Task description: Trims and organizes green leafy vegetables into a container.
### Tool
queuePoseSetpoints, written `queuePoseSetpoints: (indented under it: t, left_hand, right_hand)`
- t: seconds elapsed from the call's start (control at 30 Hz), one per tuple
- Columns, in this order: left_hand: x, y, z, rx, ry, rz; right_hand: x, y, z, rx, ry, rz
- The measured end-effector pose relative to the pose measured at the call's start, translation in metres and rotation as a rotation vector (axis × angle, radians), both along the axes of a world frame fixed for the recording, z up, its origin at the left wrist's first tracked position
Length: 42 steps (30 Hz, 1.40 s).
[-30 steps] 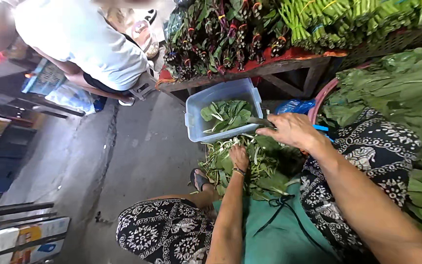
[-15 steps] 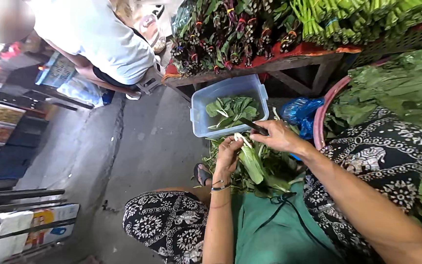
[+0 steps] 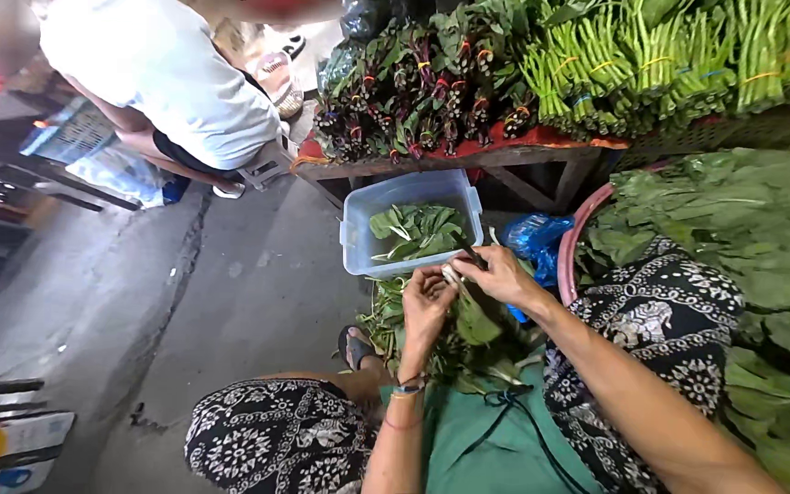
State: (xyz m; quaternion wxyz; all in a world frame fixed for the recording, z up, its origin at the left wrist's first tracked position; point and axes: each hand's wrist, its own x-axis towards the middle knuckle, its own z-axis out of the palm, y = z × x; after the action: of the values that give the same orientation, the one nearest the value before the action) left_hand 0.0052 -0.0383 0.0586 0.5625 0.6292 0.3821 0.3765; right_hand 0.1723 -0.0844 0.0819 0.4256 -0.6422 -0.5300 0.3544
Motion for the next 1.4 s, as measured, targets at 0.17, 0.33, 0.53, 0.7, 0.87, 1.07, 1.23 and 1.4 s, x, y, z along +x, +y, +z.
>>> queuePoseSetpoints:
  t: [0.17, 0.33, 0.53, 0.7, 0.87, 1.07, 1.23, 1.4]
  left_hand:
    - [-0.007, 0.007, 0.004, 0.300, 0.289, -0.067]
    - [-0.032, 0.020, 0.029, 0.369, 0.449, -0.267]
    - [-0.077, 0.038, 0.081, 0.491, 0.655, -0.721]
    - [-0.108, 0.064, 0.111, 0.173, 0.462, -0.750]
    - [-0.141, 0.072, 0.124, -0.316, -0.143, -0.347]
    - [-0.162, 0.055, 0.141, -0.269, -0.310, -0.317]
    - [-0.167, 0.056, 0.146, -0.238, -0.468, -0.335]
    - [-0.166, 0.056, 0.150, -0.263, -0.538, -0.386]
  right_hand:
    - [-0.009, -0.002, -0.002, 0.095, -0.084, -0.032]
    - [-0.018, -0.005, -0.004, 0.053, 0.012, 0.085]
    - [-0.028, -0.006, 0.003, 0.117, -0.163, 0.404]
    - [-0.047, -0.012, 0.040, 0.204, -0.168, 0.397]
    - [-0.054, -0.023, 0.083, 0.255, -0.239, 0.307]
    - [-0.097, -0.019, 0.114, 0.213, -0.405, 0.099]
    - [-0.129, -0.010, 0.139, 0.220, -0.376, 0.040]
    - [-0.140, -0.001, 0.157, 0.243, -0.330, 0.010]
